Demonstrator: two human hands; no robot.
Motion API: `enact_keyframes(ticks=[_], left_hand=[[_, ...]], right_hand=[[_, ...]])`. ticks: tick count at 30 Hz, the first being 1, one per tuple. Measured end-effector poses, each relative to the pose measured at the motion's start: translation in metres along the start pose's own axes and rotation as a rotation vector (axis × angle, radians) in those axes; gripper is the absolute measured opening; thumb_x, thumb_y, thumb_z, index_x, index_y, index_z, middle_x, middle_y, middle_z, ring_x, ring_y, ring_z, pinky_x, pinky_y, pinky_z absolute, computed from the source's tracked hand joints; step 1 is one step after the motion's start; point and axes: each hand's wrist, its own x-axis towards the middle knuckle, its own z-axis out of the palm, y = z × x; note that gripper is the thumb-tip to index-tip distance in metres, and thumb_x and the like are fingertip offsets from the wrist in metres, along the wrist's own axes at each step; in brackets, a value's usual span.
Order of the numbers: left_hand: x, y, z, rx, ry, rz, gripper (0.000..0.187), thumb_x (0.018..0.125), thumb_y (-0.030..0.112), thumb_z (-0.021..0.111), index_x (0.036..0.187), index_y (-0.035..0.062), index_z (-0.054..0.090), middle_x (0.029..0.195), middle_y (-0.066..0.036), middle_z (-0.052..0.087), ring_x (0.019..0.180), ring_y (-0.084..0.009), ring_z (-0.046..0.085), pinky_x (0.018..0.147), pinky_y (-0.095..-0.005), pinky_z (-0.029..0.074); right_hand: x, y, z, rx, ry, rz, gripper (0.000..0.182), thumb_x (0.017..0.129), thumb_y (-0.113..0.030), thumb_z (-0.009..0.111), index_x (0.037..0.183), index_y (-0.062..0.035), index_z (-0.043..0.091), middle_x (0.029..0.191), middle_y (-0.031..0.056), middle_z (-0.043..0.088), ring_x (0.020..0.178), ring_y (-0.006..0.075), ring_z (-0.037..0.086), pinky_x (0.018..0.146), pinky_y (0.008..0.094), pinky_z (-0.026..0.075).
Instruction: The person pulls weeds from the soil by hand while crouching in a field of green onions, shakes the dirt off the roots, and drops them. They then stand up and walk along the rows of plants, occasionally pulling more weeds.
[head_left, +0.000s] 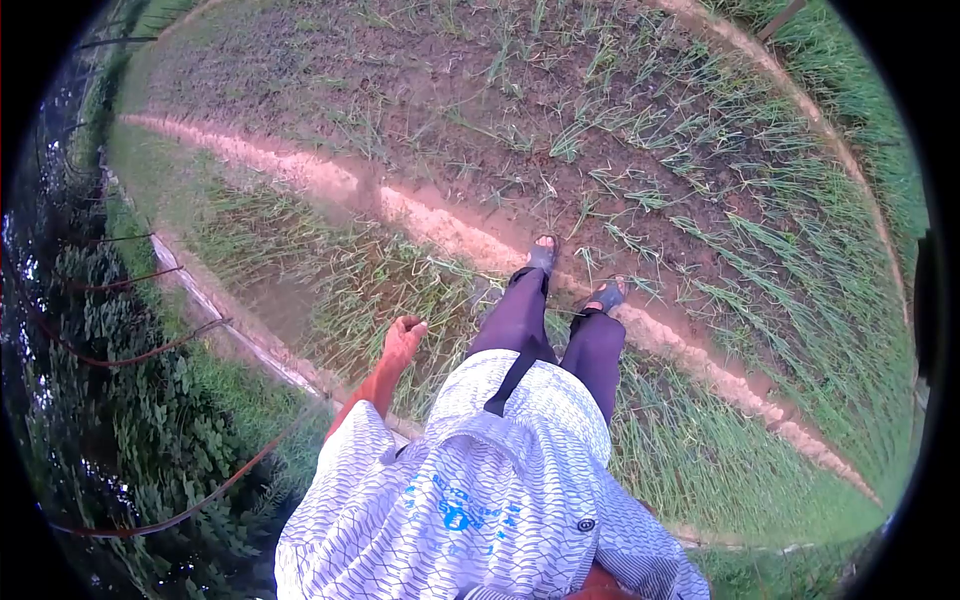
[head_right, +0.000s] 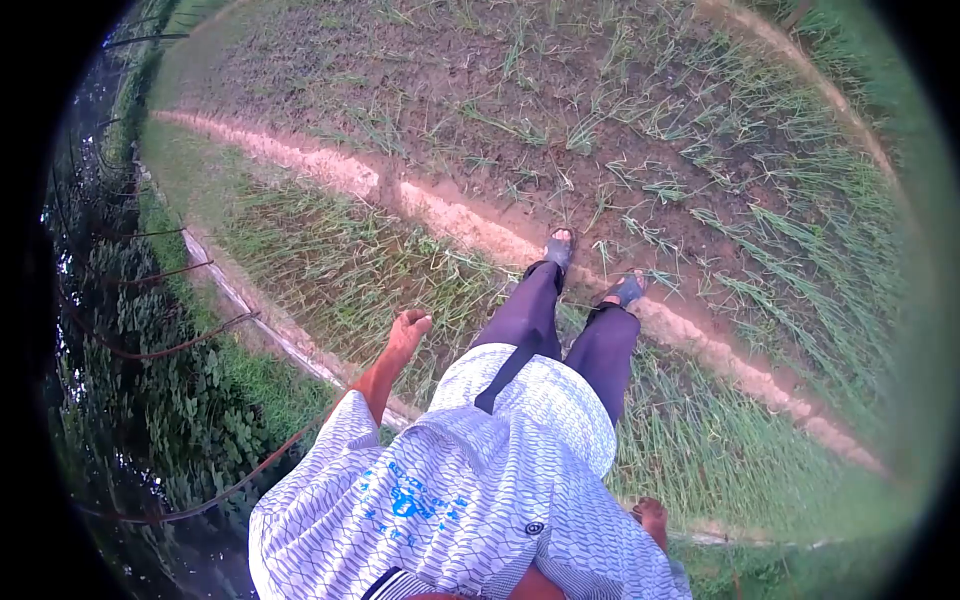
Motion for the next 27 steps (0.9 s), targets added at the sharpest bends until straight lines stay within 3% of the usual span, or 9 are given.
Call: enact_keyframes(ticks=[6, 9, 12, 13, 18, 21, 24, 25, 27], left_hand=[[-0.018, -0.07, 0.004, -0.16, 0.012, -0.093, 0.052, 0.081, 0.029, 0.068, 0.116, -0.0054, 0.052, 0.11, -0.016, 0.061, 0.1, -0.0226, 0.058, 0.09, -0.0349, 0.046], [-0.036, -0.049, -0.004, -0.214, 0.05, -0.186, 0.053, 0.083, 0.028, 0.066, 0.121, -0.0056, 0.05, 0.115, -0.015, 0.059, 0.105, -0.0228, 0.056, 0.094, -0.035, 0.044], [-0.042, -0.033, -0.012, -0.324, 0.116, -0.23, 0.052, 0.083, 0.028, 0.065, 0.12, -0.0048, 0.051, 0.113, -0.014, 0.06, 0.1, -0.021, 0.058, 0.086, -0.0337, 0.048], [-0.031, -0.064, -0.01, -0.223, 0.138, -0.147, 0.05, 0.084, 0.027, 0.064, 0.121, -0.0044, 0.051, 0.111, -0.013, 0.061, 0.098, -0.0199, 0.059, 0.082, -0.033, 0.049], [-0.056, -0.077, 0.009, -0.283, 0.271, -0.129, 0.049, 0.082, 0.024, 0.066, 0.12, -0.0057, 0.053, 0.111, -0.015, 0.061, 0.102, -0.0212, 0.057, 0.09, -0.0343, 0.045], [-0.065, -0.082, 0.025, -0.262, 0.199, -0.12, 0.05, 0.082, 0.025, 0.066, 0.119, -0.0055, 0.053, 0.112, -0.016, 0.061, 0.104, -0.0227, 0.058, 0.093, -0.0351, 0.045], [-0.076, -0.051, 0.028, -0.233, 0.222, -0.081, 0.05, 0.083, 0.025, 0.065, 0.121, -0.0055, 0.051, 0.112, -0.016, 0.061, 0.105, -0.0233, 0.058, 0.093, -0.0349, 0.044], [-0.073, -0.044, 0.022, -0.182, 0.201, -0.059, 0.051, 0.084, 0.025, 0.064, 0.122, -0.006, 0.05, 0.113, -0.017, 0.06, 0.105, -0.0239, 0.058, 0.093, -0.0344, 0.045], [-0.069, -0.025, 0.014, -0.228, 0.236, -0.015, 0.053, 0.084, 0.026, 0.064, 0.123, -0.0058, 0.049, 0.115, -0.018, 0.059, 0.106, -0.0242, 0.057, 0.094, -0.0346, 0.044]], right_hand=[[0.005, -0.006, -0.013, 0.001, -0.082, 0.084, 0.031, 0.08, -0.046, 0.053, 0.084, -0.0164, 0.057, 0.067, -0.0002, 0.048, 0.052, 0.017, 0.043, 0.043, 0.0325, 0.033], [0.032, -0.022, -0.022, 0.037, -0.199, 0.144, 0.025, 0.079, -0.043, 0.054, 0.078, -0.0181, 0.055, 0.061, -0.003, 0.045, 0.049, 0.0159, 0.038, 0.042, 0.0317, 0.027], [0.092, -0.03, -0.048, 0.3, -0.492, 0.33, 0.019, 0.079, -0.038, 0.054, 0.075, -0.0187, 0.054, 0.06, -0.0046, 0.045, 0.048, 0.0169, 0.037, 0.041, 0.0321, 0.025], [0.092, -0.043, -0.046, 0.284, -0.502, 0.32, 0.017, 0.081, -0.034, 0.055, 0.079, -0.0178, 0.054, 0.062, -0.0039, 0.046, 0.05, 0.0166, 0.039, 0.042, 0.0316, 0.027], [0.08, -0.142, -0.005, 0.046, -0.553, 0.01, 0.011, 0.087, -0.019, 0.059, 0.097, -0.0135, 0.057, 0.07, -0.0007, 0.052, 0.057, 0.015, 0.05, 0.048, 0.0294, 0.04], [0.055, -0.174, 0.039, -0.158, -0.12, -0.289, 0.015, 0.084, -0.014, 0.063, 0.097, -0.0155, 0.055, 0.067, -0.0028, 0.049, 0.054, 0.0126, 0.048, 0.044, 0.024, 0.036], [0.056, -0.186, 0.05, -0.209, -0.061, -0.24, 0.013, 0.085, -0.015, 0.062, 0.096, -0.0141, 0.054, 0.068, -0.0022, 0.05, 0.054, 0.0134, 0.05, 0.041, 0.024, 0.038], [0.053, -0.186, 0.053, -0.284, -0.035, -0.224, 0.01, 0.086, -0.007, 0.053, 0.095, -0.0114, 0.055, 0.071, 0.0004, 0.054, 0.054, 0.0131, 0.055, 0.043, 0.027, 0.045], [0.057, -0.188, 0.063, -0.35, -0.037, -0.187, 0.01, 0.086, -0.007, 0.053, 0.095, -0.0115, 0.055, 0.071, 0.0004, 0.055, 0.055, 0.0133, 0.056, 0.044, 0.0274, 0.046]])
